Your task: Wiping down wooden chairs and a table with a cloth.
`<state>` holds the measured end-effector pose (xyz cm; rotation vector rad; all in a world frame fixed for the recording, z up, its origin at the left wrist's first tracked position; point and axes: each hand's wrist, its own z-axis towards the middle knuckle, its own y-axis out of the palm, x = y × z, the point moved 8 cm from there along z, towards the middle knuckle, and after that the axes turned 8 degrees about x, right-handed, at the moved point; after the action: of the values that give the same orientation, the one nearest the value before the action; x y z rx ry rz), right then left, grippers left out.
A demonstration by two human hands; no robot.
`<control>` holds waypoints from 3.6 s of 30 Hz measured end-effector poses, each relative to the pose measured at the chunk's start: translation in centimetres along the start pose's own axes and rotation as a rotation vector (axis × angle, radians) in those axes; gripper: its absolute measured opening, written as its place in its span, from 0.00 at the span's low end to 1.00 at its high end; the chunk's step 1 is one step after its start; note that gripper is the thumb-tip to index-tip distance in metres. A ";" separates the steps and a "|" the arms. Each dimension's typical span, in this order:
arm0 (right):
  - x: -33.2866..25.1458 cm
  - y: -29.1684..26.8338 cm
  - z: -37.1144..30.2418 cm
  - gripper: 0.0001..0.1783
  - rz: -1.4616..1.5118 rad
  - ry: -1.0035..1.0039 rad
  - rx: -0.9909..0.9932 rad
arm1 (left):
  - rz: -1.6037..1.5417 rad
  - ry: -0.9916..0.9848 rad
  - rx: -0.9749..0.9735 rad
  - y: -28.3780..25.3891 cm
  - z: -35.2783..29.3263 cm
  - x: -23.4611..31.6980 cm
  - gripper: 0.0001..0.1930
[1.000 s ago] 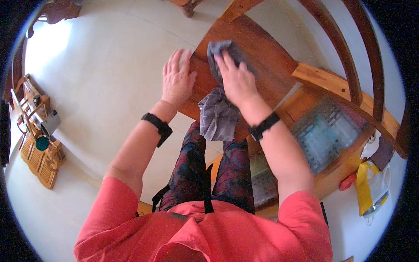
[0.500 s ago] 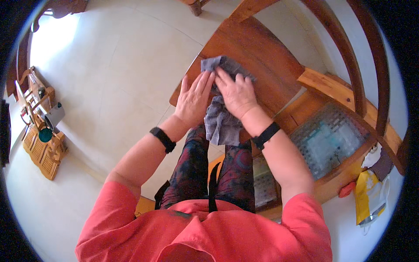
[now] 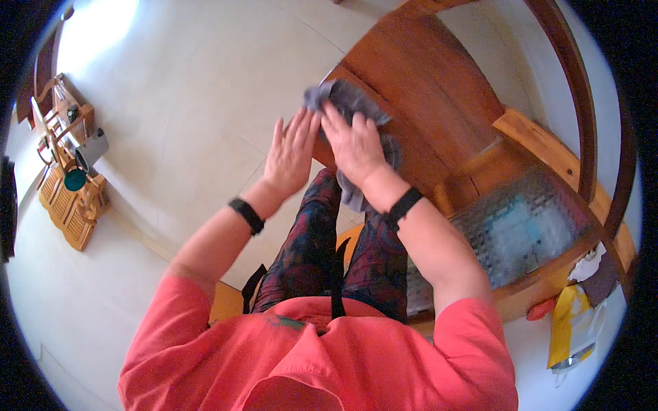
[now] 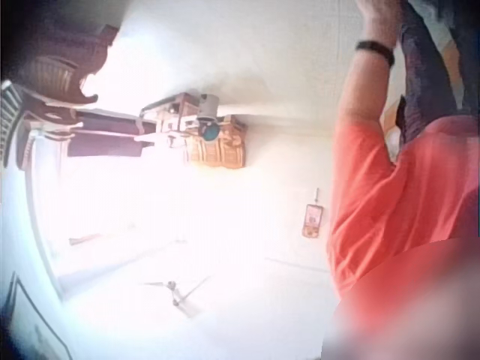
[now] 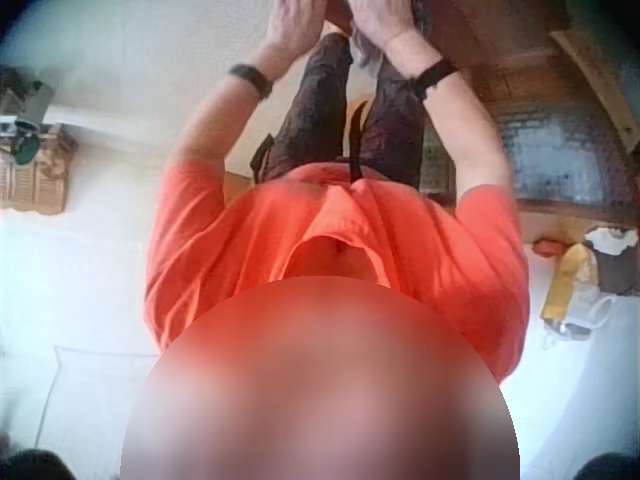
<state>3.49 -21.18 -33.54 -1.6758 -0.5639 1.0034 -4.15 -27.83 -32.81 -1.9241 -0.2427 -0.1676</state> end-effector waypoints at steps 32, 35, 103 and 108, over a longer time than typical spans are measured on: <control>-5.7 0.7 1.4 0.30 0.042 -0.217 -0.062 | -0.142 -0.354 0.139 2.3 -6.7 -0.7 0.34; -4.8 0.4 0.8 0.30 0.061 -0.166 -0.050 | -0.162 -0.395 0.176 1.8 -6.3 -0.3 0.35; 12.3 -1.7 -23.6 0.34 0.124 1.025 0.067 | 0.063 0.910 -0.066 6.0 2.0 20.7 0.23; 21.9 -4.4 -18.8 0.36 0.045 1.033 0.266 | 0.142 0.685 0.253 4.5 13.6 22.9 0.22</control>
<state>31.47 -12.97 -35.14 -1.7005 0.2830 0.1307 19.14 -14.68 -36.47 -1.5248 0.3167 -0.6506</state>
